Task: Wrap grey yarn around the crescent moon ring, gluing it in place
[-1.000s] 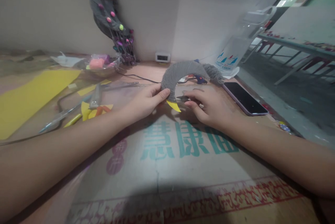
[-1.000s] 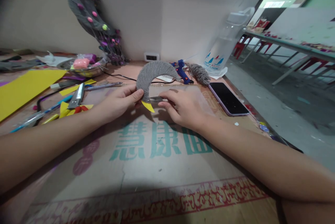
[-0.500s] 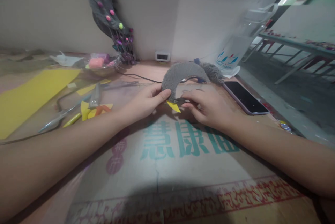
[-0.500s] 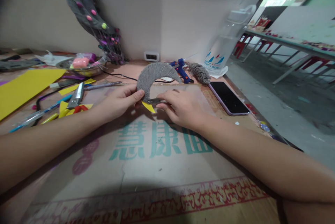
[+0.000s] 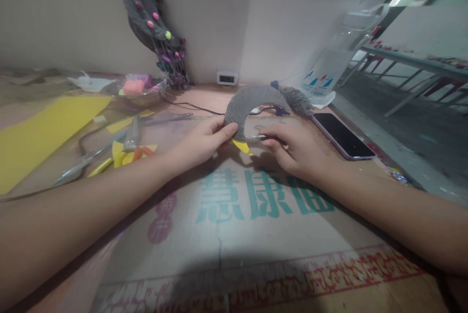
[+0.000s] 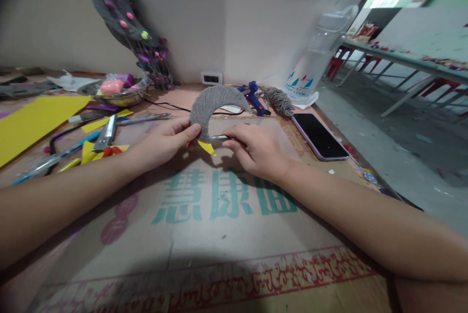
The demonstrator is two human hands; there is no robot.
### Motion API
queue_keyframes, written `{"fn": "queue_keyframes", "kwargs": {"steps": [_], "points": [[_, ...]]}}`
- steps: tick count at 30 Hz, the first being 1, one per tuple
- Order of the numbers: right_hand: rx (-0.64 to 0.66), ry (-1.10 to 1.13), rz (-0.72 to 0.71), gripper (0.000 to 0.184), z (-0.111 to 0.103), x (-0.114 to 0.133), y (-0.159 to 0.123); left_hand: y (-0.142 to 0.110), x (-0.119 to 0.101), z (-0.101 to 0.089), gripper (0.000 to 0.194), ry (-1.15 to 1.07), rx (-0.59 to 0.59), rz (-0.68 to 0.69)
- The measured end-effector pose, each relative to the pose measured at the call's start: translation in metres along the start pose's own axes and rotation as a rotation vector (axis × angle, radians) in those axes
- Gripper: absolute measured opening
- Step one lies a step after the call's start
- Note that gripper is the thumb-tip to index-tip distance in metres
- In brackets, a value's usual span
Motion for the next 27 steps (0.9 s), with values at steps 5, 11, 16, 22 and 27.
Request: {"fn": "queue_keyframes", "kwargs": {"steps": [5, 11, 16, 22, 27], "points": [[0.017, -0.006, 0.021, 0.026, -0.002, 0.002, 0.001, 0.0, 0.001, 0.0, 0.039, -0.028, -0.002, -0.012], [-0.024, -0.011, 0.067, 0.024, 0.008, -0.004, 0.0, -0.001, 0.004, 0.0, 0.04, -0.064, 0.009, -0.023], [-0.054, -0.016, 0.032, 0.025, 0.01, -0.005, -0.001, -0.001, 0.002, 0.001, 0.037, -0.089, 0.014, -0.01], [-0.044, -0.037, 0.059, 0.024, 0.009, -0.003, 0.0, -0.001, 0.0, 0.001, 0.036, -0.084, 0.017, 0.015], [0.003, -0.08, 0.083, 0.023, 0.003, 0.001, 0.002, -0.001, -0.003, 0.001, 0.036, -0.065, 0.016, 0.018]]}}
Point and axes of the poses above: each hand's wrist, its own y-axis towards the middle knuckle, its own z-axis out of the palm, x = y × z, the point moved 3 cm from there along y, towards the middle knuckle, and after that the axes turned 2 degrees about y, right-handed, at the moved point
